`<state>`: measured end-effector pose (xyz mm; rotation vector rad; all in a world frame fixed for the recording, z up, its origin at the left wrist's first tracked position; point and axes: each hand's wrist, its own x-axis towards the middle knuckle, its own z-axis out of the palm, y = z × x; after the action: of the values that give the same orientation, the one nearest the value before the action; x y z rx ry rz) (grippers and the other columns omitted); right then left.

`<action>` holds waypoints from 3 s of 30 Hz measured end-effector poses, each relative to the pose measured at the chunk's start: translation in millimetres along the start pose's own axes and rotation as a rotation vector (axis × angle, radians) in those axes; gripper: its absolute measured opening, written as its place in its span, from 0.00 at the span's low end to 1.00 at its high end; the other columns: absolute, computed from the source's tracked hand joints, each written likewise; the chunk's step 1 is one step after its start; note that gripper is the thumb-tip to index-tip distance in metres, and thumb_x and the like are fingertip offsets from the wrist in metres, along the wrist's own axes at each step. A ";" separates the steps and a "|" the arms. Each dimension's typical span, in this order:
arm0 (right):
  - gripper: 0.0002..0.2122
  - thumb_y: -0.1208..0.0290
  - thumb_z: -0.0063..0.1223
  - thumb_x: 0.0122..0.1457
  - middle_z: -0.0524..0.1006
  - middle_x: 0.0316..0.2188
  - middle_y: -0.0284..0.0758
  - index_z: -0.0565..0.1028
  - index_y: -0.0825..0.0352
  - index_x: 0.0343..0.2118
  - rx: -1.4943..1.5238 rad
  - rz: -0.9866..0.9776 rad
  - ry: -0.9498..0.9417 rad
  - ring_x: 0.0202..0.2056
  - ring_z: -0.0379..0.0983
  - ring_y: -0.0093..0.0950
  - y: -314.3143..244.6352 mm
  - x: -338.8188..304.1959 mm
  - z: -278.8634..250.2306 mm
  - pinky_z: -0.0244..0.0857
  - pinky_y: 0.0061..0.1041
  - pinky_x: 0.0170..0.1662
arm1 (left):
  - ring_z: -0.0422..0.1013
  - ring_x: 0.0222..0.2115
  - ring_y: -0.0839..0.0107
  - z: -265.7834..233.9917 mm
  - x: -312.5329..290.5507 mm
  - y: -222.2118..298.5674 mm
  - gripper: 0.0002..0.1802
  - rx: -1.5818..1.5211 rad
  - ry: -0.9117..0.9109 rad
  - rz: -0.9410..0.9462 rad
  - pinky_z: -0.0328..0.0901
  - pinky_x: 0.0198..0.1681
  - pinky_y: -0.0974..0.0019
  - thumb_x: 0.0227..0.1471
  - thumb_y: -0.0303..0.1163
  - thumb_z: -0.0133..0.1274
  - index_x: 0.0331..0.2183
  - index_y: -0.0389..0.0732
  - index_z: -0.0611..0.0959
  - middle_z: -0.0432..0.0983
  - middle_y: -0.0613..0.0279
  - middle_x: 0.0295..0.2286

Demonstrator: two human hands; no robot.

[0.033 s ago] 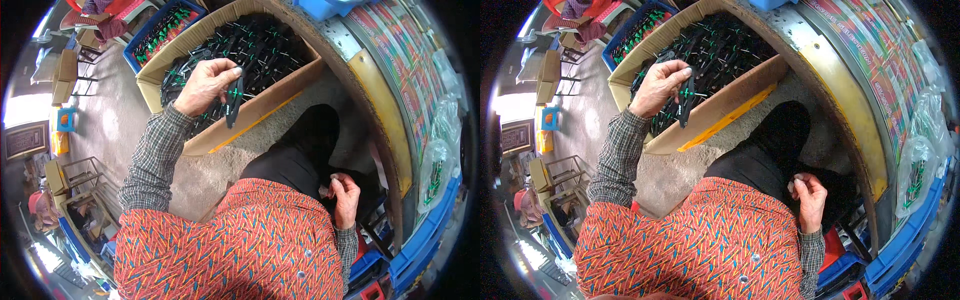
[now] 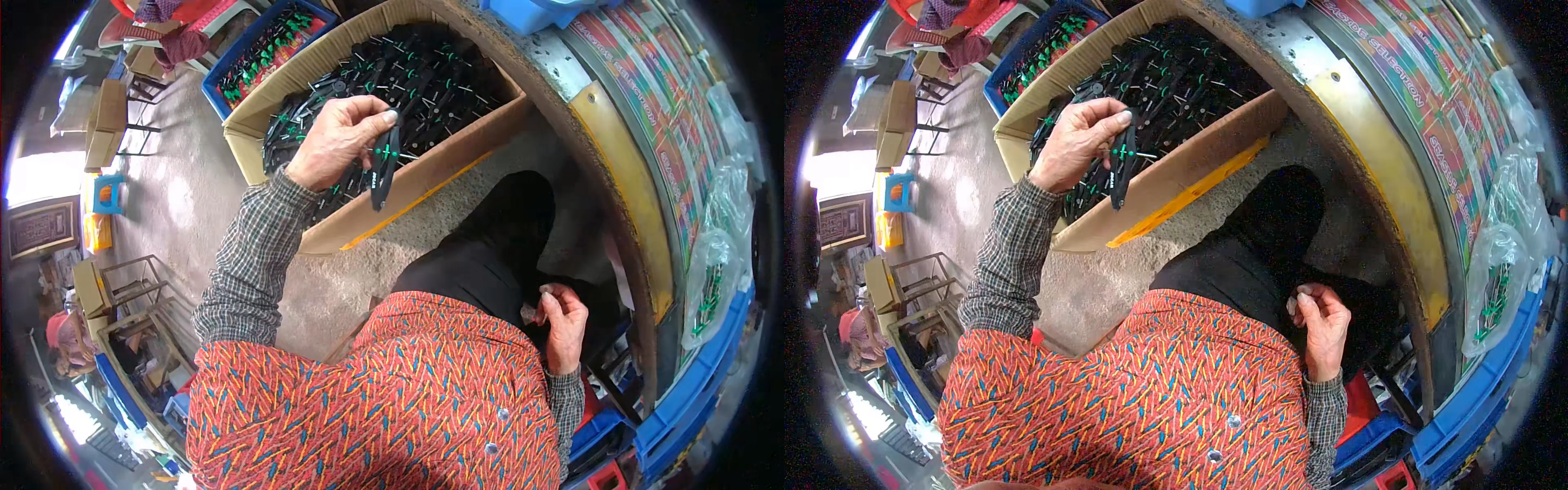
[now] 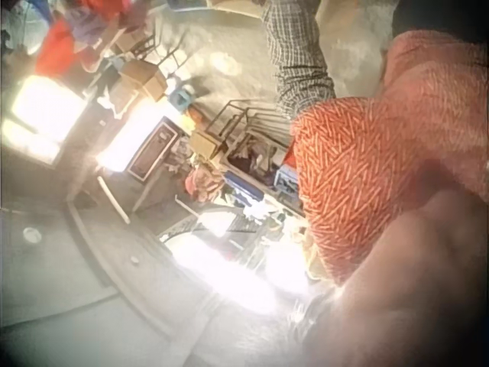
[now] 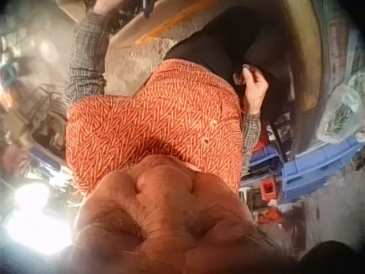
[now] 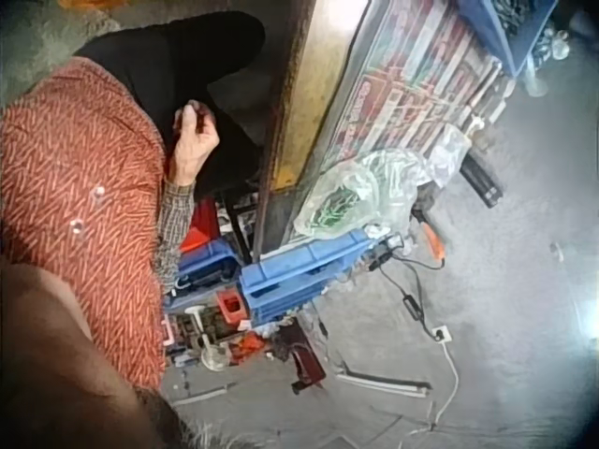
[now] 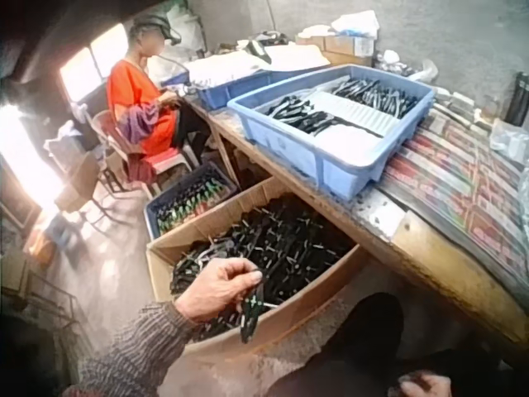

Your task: The person attaches green pins to black plastic components by hand, places the completed parts into a cardboard box, and retrieves new parts from trays on the table to assemble more.

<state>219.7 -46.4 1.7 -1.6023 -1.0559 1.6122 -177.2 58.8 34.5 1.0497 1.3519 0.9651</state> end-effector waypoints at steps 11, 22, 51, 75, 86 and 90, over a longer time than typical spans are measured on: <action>0.07 0.73 0.54 0.58 0.75 0.23 0.30 0.75 0.71 0.36 0.006 0.001 -0.009 0.21 0.66 0.15 -1.8 -0.4 3.5 0.59 0.15 0.25 | 0.64 0.17 0.87 -13.6 2.0 -5.4 0.11 0.075 -0.001 0.032 0.64 0.19 0.79 0.56 0.36 0.54 0.34 0.37 0.79 0.68 0.74 0.20; 0.07 0.73 0.53 0.58 0.74 0.22 0.28 0.75 0.70 0.34 -0.015 0.019 0.007 0.20 0.65 0.14 -0.1 1.9 -0.3 0.59 0.15 0.24 | 0.63 0.18 0.86 -95.7 4.7 -41.4 0.11 0.625 0.160 0.034 0.62 0.20 0.79 0.55 0.34 0.53 0.34 0.35 0.79 0.69 0.73 0.21; 0.09 0.70 0.52 0.58 0.69 0.18 0.26 0.75 0.72 0.34 -0.031 0.048 -0.031 0.20 0.63 0.15 2.0 3.5 0.8 0.56 0.16 0.24 | 0.73 0.34 0.56 -109.0 -12.5 -77.9 0.14 1.013 0.288 0.236 0.66 0.40 0.59 0.45 0.30 0.56 0.37 0.39 0.82 0.74 0.52 0.28; 0.07 0.73 0.55 0.56 0.73 0.19 0.27 0.76 0.73 0.33 -0.033 0.051 -0.016 0.19 0.66 0.15 1.2 -0.4 -4.4 0.60 0.15 0.22 | 0.72 0.26 0.67 -13.6 57.8 123.4 0.08 1.029 0.428 0.957 0.66 0.30 0.68 0.49 0.26 0.54 0.35 0.37 0.82 0.75 0.56 0.29; 0.06 0.74 0.54 0.56 0.71 0.18 0.26 0.76 0.72 0.32 0.015 0.060 -0.031 0.19 0.65 0.14 3.0 5.1 -6.3 0.59 0.15 0.23 | 0.77 0.29 0.62 67.9 164.5 205.0 0.17 1.246 -0.263 0.606 0.72 0.35 0.63 0.48 0.35 0.57 0.38 0.34 0.81 0.79 0.49 0.29; 0.07 0.73 0.54 0.56 0.71 0.19 0.26 0.76 0.71 0.32 -0.016 0.062 -0.014 0.20 0.65 0.14 2.9 5.8 -6.1 0.59 0.15 0.23 | 0.78 0.27 0.61 95.4 177.1 208.4 0.15 1.392 -0.400 0.490 0.74 0.26 0.63 0.51 0.28 0.49 0.41 0.31 0.78 0.79 0.47 0.28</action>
<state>225.7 -42.1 -3.3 -1.6515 -1.0380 1.6618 -68.5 283.3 181.8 2.5265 1.3673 -0.0667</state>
